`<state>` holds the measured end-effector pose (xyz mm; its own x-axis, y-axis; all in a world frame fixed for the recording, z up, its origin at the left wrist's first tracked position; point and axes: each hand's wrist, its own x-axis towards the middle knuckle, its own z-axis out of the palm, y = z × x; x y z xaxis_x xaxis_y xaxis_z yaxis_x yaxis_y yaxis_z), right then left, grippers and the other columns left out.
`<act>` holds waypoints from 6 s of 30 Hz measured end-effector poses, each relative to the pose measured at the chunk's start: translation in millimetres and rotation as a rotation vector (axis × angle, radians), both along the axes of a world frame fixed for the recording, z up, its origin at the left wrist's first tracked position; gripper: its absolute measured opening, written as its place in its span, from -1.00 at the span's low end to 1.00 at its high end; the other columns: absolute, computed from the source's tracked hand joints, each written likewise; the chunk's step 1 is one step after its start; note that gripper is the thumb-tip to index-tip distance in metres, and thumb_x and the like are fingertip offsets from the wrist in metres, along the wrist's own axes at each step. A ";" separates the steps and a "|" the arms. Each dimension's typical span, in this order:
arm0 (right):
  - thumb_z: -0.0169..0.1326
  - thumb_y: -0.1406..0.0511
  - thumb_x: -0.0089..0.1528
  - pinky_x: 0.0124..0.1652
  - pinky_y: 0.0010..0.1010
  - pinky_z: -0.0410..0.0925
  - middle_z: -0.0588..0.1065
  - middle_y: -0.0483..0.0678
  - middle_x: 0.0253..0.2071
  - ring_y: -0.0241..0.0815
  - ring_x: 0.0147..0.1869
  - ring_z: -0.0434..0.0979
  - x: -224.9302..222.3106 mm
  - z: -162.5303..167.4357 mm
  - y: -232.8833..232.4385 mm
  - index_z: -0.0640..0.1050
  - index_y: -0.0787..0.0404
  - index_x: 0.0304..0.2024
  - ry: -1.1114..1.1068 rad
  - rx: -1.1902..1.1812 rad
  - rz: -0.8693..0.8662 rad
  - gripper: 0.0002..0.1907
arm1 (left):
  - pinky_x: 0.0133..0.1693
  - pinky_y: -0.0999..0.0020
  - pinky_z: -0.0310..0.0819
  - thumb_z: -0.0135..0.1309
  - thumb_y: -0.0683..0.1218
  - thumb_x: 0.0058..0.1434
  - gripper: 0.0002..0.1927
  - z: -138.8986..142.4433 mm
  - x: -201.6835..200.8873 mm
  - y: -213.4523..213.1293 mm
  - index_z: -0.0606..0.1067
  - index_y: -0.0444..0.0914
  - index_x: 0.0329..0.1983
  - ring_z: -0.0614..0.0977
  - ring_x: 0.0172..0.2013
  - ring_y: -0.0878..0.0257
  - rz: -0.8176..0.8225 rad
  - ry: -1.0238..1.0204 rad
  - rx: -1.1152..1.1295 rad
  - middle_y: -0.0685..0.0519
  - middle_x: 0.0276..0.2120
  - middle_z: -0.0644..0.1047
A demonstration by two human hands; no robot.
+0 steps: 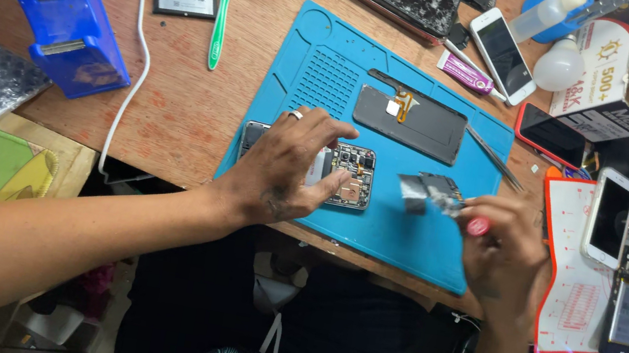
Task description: The person disassembles a smartphone using a screwdriver and a plastic opening tool. They remove screws, lift the back cover, disconnect internal components, and separate the battery and motherboard from the frame.
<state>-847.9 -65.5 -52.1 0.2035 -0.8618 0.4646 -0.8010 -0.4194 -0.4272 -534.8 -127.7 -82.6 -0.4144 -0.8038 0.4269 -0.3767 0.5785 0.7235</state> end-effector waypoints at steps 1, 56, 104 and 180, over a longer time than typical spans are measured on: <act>0.25 0.56 0.17 -0.28 -0.49 0.43 0.55 -0.03 -0.09 -0.28 -0.17 0.59 1.4 -9.3 7.2 0.56 0.23 -0.19 0.014 0.003 -0.004 -0.77 | 0.00 0.17 0.36 0.18 -0.04 0.24 -0.58 -0.6 -0.7 1.0 0.42 -0.29 0.11 0.55 -0.12 0.12 -0.001 -0.002 0.001 -0.03 -0.19 0.49; 0.12 0.53 0.33 -0.12 -0.43 0.59 0.53 0.09 -0.09 -0.14 -0.10 0.68 12.4 -23.5 16.6 0.59 0.34 0.01 0.047 -0.064 0.079 -0.80 | 0.07 0.18 0.34 0.18 -0.14 0.25 -0.80 9.0 -22.3 15.5 0.52 -0.24 -0.07 0.48 -0.01 0.09 -0.085 -0.055 -0.277 -0.03 -0.13 0.47; 0.12 0.17 0.46 -0.20 -0.49 0.36 0.54 -0.09 -0.26 -0.31 -0.21 0.51 -15.2 -42.3 19.2 0.62 0.28 -0.18 -0.274 -0.146 -0.239 -0.70 | -0.20 0.13 0.46 0.08 -0.25 0.26 -0.91 -12.6 -151.4 2.7 0.43 -0.31 -0.19 0.58 -0.25 -0.04 -0.338 0.334 0.197 -0.09 -0.34 0.54; 0.29 0.53 0.26 -0.17 -0.63 0.39 0.51 -0.08 -0.04 -0.39 -0.08 0.50 -27.2 -45.7 21.7 0.61 0.27 0.09 -0.457 0.049 -0.055 -0.65 | -0.13 0.28 0.47 0.10 -0.27 0.27 -0.92 -10.6 -151.6 44.9 0.54 -0.30 -0.18 0.58 -0.23 0.09 -0.018 0.471 0.226 -0.03 -0.29 0.58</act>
